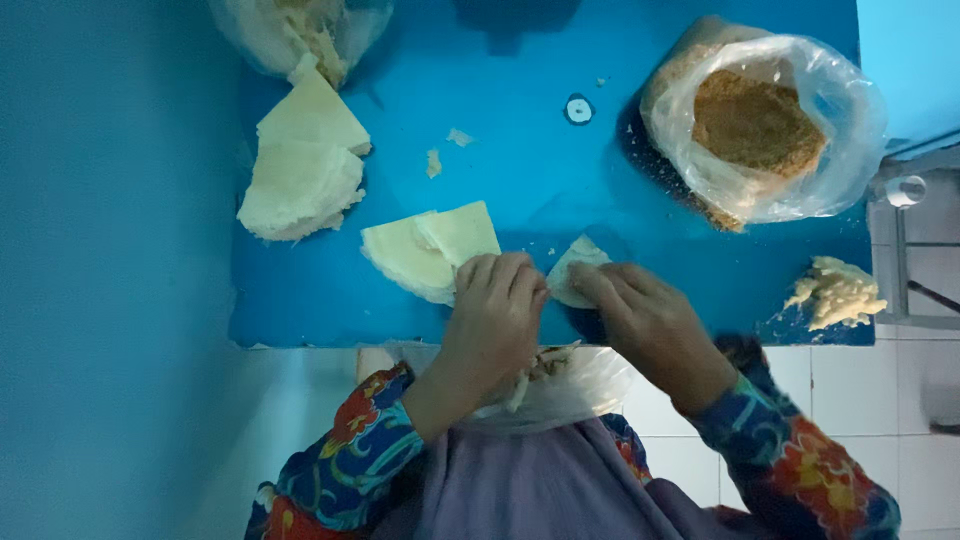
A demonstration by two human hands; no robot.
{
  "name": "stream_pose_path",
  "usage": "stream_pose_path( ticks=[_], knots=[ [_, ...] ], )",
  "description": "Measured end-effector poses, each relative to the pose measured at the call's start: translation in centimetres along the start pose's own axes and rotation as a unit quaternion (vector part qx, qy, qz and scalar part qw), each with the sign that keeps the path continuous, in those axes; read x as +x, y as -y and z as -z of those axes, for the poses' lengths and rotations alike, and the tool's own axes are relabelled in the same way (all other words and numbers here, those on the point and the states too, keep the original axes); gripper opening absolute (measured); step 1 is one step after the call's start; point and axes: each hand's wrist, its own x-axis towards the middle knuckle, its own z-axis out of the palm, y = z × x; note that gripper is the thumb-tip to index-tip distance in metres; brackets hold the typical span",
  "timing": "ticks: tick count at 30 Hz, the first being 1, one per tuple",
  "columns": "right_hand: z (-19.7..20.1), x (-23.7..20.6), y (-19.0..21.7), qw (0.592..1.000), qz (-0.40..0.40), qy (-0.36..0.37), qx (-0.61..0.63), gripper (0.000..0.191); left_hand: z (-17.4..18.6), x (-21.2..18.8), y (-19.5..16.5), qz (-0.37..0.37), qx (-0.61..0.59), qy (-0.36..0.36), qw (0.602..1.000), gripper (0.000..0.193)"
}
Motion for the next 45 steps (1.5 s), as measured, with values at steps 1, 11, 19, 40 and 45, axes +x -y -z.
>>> stream_pose_path(
  ticks=[1, 11, 19, 40, 45],
  knots=[
    [0.1, -0.4, 0.1, 1.000, 0.008, -0.007, -0.029, 0.048, 0.1, 0.0, -0.1, 0.002, -0.002, 0.005, 1.000, 0.012],
    [1.2, -1.5, 0.2, 0.980, -0.197, -0.010, -0.024, 0.047, 0.2, 0.4, -0.6, -0.019, 0.004, -0.012, 1.000, 0.008],
    [1.9, -0.3, 0.4, 0.970, -0.232, 0.075, 0.024, 0.060, -0.6, -0.1, -1.3, 0.010, -0.074, 0.014, 0.997, 0.013],
    [1.0, -1.0, -0.5, 0.960, -0.229, 0.089, 0.138, 0.066, -1.0, 1.0, -0.5, -0.146, 0.084, 0.048, 0.985, 0.037],
    [1.6, -0.3, -0.9, 0.984, -0.137, 0.081, 0.074, 0.065, -1.5, 1.5, -0.4, -0.125, 0.065, 0.032, 0.990, 0.027]
  ],
)
